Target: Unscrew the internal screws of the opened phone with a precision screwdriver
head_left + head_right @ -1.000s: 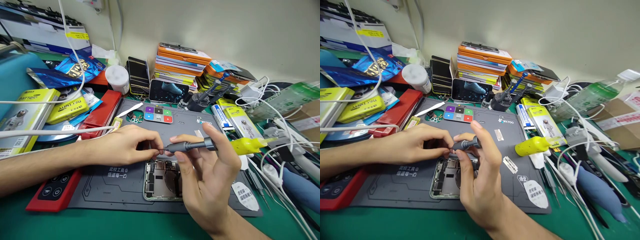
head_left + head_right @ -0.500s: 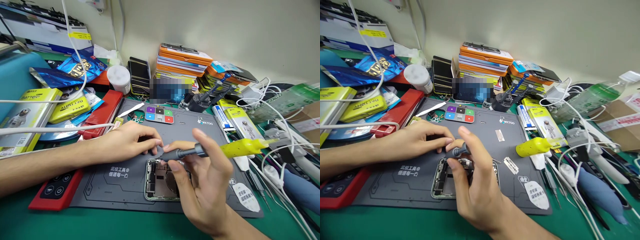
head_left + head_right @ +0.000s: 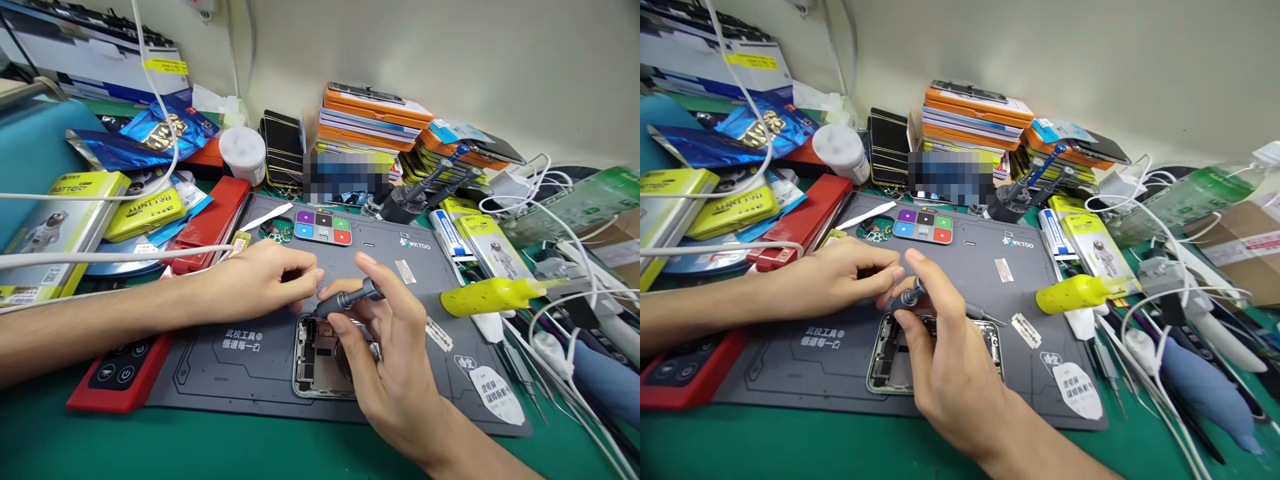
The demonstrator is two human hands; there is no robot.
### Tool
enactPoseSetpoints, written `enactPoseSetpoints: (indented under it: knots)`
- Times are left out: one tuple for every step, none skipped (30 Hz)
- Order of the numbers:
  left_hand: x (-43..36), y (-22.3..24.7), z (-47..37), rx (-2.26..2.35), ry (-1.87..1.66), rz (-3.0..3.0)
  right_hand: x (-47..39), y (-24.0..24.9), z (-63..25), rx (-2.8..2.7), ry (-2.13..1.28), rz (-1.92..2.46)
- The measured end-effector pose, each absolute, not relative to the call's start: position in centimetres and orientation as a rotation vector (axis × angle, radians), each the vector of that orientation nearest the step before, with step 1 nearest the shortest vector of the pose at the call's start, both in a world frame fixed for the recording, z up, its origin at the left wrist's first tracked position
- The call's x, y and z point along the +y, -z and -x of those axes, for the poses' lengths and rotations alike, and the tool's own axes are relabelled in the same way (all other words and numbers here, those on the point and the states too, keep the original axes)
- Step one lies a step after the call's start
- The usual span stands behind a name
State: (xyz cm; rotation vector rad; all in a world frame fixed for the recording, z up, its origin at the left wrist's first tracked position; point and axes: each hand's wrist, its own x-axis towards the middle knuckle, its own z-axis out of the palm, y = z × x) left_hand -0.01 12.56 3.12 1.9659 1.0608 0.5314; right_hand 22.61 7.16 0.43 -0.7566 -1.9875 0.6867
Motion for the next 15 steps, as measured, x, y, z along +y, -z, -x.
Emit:
enactPoseSetpoints:
  knots:
    - [12.56, -3.12, 0.01, 1.066, -0.534, -1.97, 7.16, -0.44, -22.59, -1.989, -0.686, 0.764]
    - [12.56, -3.14, 0.01, 1.069, -0.533, -1.979, 7.16, -0.45, -22.57, -1.99, -0.689, 0.771]
    - [12.57, -3.18, -0.01, 1.071, -0.524, -1.989, 7.16, -0.46, -22.54, -1.99, -0.695, 0.777]
    - [12.58, -3.22, -0.02, 1.075, -0.512, -1.996, 7.15, -0.46, -22.52, -1.991, -0.697, 0.776]
    - [12.59, -3.26, -0.04, 1.079, -0.498, -2.001, 7.14, -0.46, -22.51, -1.991, -0.696, 0.772]
    - [12.6, -3.3, -0.07, 1.081, -0.486, -2.005, 7.13, -0.45, -22.51, -1.992, -0.695, 0.767]
    - [12.62, -3.31, -0.09, 1.081, -0.476, -2.01, 7.12, -0.44, -22.52, -1.994, -0.692, 0.763]
    - [12.63, -3.31, -0.11, 1.079, -0.471, -2.015, 7.11, -0.43, -22.54, -1.997, -0.69, 0.759]
    - [12.64, -3.29, -0.12, 1.077, -0.469, -2.019, 7.1, -0.42, -22.57, -1.998, -0.689, 0.758]
    - [12.65, -3.26, -0.13, 1.074, -0.467, -2.024, 7.09, -0.41, -22.59, -1.997, -0.688, 0.759]
    - [12.66, -3.22, -0.14, 1.073, -0.465, -2.028, 7.09, -0.41, -22.61, -1.996, -0.687, 0.759]
    - [12.66, -3.17, -0.14, 1.072, -0.466, -2.032, 7.09, -0.41, -22.62, -1.994, -0.684, 0.758]
    - [12.66, -3.14, -0.14, 1.071, -0.468, -2.037, 7.09, -0.41, -22.62, -1.993, -0.682, 0.756]
    - [12.66, -3.11, -0.14, 1.067, -0.47, -2.04, 7.09, -0.42, -22.63, -1.992, -0.682, 0.752]
    - [12.66, -3.09, -0.13, 1.062, -0.468, -2.043, 7.09, -0.43, -22.63, -1.993, -0.685, 0.751]
